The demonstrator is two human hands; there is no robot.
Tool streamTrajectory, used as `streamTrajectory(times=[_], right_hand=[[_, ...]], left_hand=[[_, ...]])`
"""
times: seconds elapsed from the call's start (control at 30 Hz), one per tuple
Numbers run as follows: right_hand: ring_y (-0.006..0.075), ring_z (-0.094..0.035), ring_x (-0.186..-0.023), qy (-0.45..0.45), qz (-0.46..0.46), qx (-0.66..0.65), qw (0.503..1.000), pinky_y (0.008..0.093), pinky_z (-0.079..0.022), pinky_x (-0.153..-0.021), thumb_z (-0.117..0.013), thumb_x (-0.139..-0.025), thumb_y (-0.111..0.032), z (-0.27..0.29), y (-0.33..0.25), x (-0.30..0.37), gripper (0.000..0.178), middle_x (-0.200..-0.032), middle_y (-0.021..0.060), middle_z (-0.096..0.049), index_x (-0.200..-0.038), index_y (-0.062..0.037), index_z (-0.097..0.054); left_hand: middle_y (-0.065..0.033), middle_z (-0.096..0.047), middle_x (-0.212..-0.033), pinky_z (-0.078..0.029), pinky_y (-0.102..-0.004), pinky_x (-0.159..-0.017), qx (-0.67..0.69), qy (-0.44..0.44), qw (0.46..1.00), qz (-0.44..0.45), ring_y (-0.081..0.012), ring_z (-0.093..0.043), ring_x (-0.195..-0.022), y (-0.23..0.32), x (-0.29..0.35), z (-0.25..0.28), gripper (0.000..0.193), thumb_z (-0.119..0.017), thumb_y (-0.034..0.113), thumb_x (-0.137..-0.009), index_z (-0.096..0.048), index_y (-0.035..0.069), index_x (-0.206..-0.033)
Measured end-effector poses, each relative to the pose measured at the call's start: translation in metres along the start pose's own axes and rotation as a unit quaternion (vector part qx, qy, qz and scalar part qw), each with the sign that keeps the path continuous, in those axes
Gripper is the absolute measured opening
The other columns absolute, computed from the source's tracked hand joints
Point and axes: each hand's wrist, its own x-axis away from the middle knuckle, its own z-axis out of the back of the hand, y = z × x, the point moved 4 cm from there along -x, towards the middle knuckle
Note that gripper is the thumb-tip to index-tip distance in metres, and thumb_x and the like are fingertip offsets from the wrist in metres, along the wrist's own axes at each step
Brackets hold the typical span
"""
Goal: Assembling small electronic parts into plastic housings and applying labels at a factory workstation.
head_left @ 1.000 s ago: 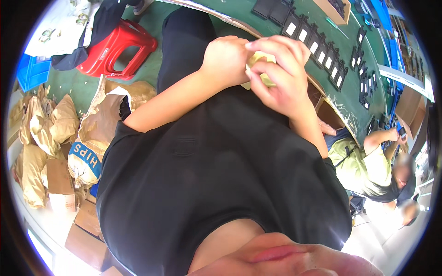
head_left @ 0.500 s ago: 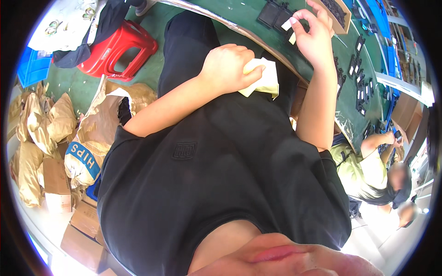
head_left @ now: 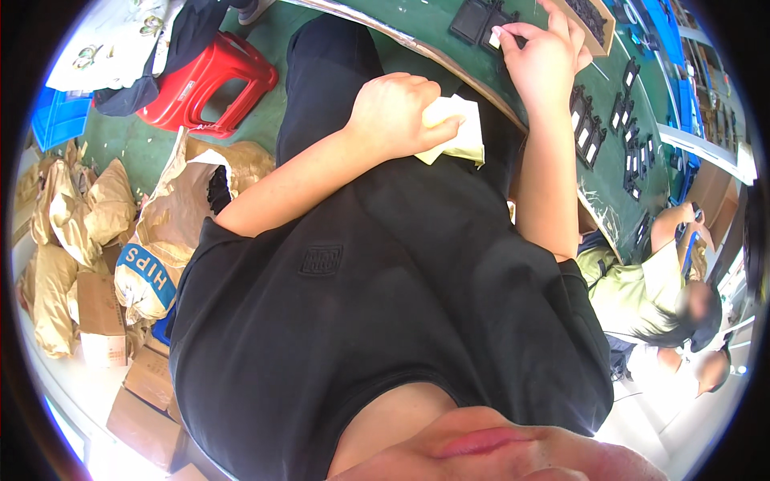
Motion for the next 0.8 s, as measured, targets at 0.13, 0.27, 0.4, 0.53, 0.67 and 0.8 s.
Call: streamTrajectory(times=[0.13,0.27,0.4,0.53,0.67,0.8], right_hand=[[0.0397,-0.046,-0.135,0.086,-0.020,0.012,0.996,0.0539,-0.035,-0.110,-0.088,-0.072,-0.018,0.008,-0.010,0.004,0.018,-0.150,0.0152,-0.053,-0.089,-0.0124,-0.083],[0.0416,-0.046,-0.133,0.053,-0.057,-0.001,0.997,0.0543,-0.036,-0.109,-0.087,-0.072,-0.018,0.009,-0.004,0.003,0.018,-0.148,0.0164,-0.054,-0.088,-0.0116,-0.083],[0.0436,-0.046,-0.132,0.074,0.010,0.003,0.997,0.0556,-0.036,-0.108,-0.083,-0.078,-0.017,-0.003,0.000,0.016,0.014,-0.147,0.0177,-0.054,-0.091,-0.0115,-0.083],[0.0326,-0.055,-0.128,0.186,0.107,-0.064,0.975,0.0471,-0.039,-0.109,-0.080,-0.089,-0.023,-0.001,0.013,0.035,0.010,-0.140,0.0054,-0.065,-0.098,-0.0200,-0.083],[0.0366,-0.053,-0.128,-0.019,0.155,-0.310,0.938,0.0465,-0.045,-0.108,-0.081,-0.078,-0.009,0.021,-0.009,0.069,0.023,-0.136,0.0099,-0.065,-0.101,-0.0082,-0.080],[0.0357,-0.055,-0.125,-0.011,0.173,-0.236,0.956,0.0468,-0.047,-0.105,-0.086,-0.074,-0.012,0.026,-0.026,0.087,0.023,-0.134,0.0080,-0.066,-0.095,-0.0075,-0.078]], left_hand=[[-0.0126,-0.061,-0.064,-0.055,-0.0435,-0.058,-0.001,0.002,1.000,0.005,-0.0326,-0.066,-0.064,0.003,-0.001,0.001,0.046,-0.076,0.043,-0.079,-0.057,0.005,-0.062],[-0.0126,-0.060,-0.063,-0.054,-0.0434,-0.058,-0.001,0.004,1.000,0.010,-0.0327,-0.066,-0.063,0.003,0.000,-0.003,0.048,-0.077,0.043,-0.079,-0.054,0.005,-0.060],[-0.0123,-0.060,-0.062,-0.054,-0.0430,-0.057,-0.004,0.001,1.000,-0.002,-0.0324,-0.066,-0.063,0.008,0.000,0.001,0.048,-0.078,0.044,-0.078,-0.055,0.006,-0.060],[-0.0121,-0.060,-0.062,-0.054,-0.0428,-0.057,-0.012,0.006,1.000,-0.012,-0.0325,-0.066,-0.063,0.011,0.000,0.004,0.047,-0.078,0.044,-0.078,-0.057,0.006,-0.061],[-0.0121,-0.061,-0.062,-0.054,-0.0429,-0.057,-0.005,0.010,1.000,-0.005,-0.0328,-0.066,-0.062,0.013,0.000,0.008,0.047,-0.079,0.044,-0.076,-0.057,0.006,-0.060],[-0.0125,-0.063,-0.062,-0.054,-0.0438,-0.057,-0.010,0.001,1.000,-0.003,-0.0332,-0.066,-0.062,0.014,-0.003,0.007,0.046,-0.080,0.044,-0.073,-0.058,0.006,-0.060]])
